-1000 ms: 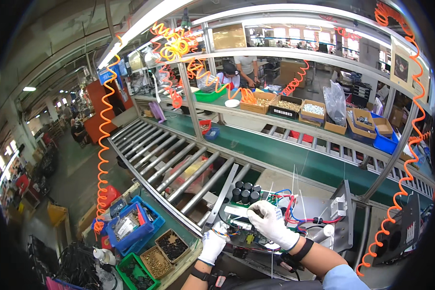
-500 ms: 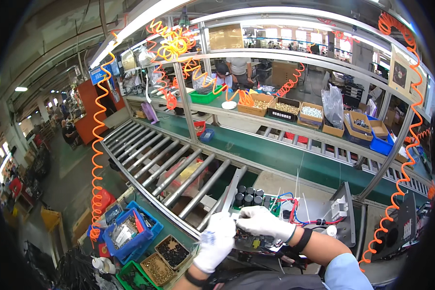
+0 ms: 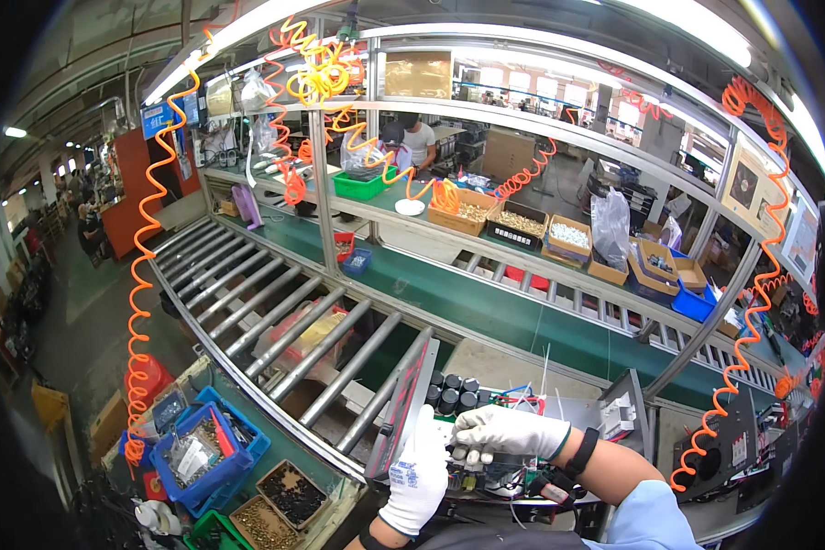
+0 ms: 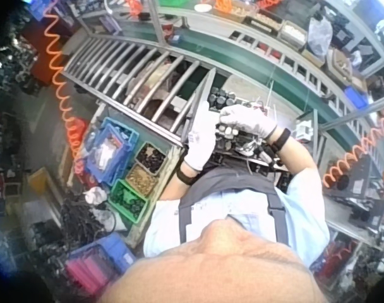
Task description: Use an electric screwdriver to disassemble and inspect the internal components of a plasma cutting machine on an assembly line.
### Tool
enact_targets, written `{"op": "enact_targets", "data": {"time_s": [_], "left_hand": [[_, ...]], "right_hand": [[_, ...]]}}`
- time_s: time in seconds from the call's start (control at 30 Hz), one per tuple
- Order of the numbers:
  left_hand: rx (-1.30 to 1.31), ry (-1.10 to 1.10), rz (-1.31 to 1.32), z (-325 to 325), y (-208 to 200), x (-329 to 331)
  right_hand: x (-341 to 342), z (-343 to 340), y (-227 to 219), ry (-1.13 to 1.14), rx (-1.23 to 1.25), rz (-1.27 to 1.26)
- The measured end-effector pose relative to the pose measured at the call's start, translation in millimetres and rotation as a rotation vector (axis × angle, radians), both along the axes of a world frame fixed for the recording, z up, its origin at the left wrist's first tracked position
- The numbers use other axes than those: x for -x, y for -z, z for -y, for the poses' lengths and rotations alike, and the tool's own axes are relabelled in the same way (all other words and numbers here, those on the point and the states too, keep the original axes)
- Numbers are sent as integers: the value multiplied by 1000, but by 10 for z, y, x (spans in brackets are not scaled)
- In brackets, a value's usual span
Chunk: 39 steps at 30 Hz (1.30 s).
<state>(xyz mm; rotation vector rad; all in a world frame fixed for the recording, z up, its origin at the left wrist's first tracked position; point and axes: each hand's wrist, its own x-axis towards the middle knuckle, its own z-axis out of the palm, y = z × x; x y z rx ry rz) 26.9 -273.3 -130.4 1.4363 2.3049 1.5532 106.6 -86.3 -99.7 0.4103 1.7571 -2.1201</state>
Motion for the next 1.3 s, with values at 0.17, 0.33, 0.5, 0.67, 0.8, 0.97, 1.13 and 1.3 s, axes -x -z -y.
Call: {"op": "enact_targets", "data": {"time_s": [0.17, 0.33, 0.5, 0.67, 0.8, 0.97, 1.13, 1.3], "left_hand": [[60, 27, 109, 20, -27, -28], [70, 29, 143, 25, -5, -47], [41, 5, 39, 42, -29, -47], [-5, -17, 194, 47, -63, -64], [28, -14, 138, 52, -28, -51], [20, -17, 191, 72, -73, -59], [59, 17, 84, 40, -46, -44], [-55, -9, 40, 7, -89, -87]], "right_hand": [[-5, -18, -19, -10, 14, -6], [-13, -41, -30, -32, 31, -26], [10, -31, -20, -61, 7, -46], [-8, -11, -45, -54, 5, -53], [-7, -18, -35, -58, -2, -46], [3, -5, -59, -59, -5, -54], [0, 15, -102, -83, -26, -54], [-8, 74, -140, -93, -156, -76]]}}
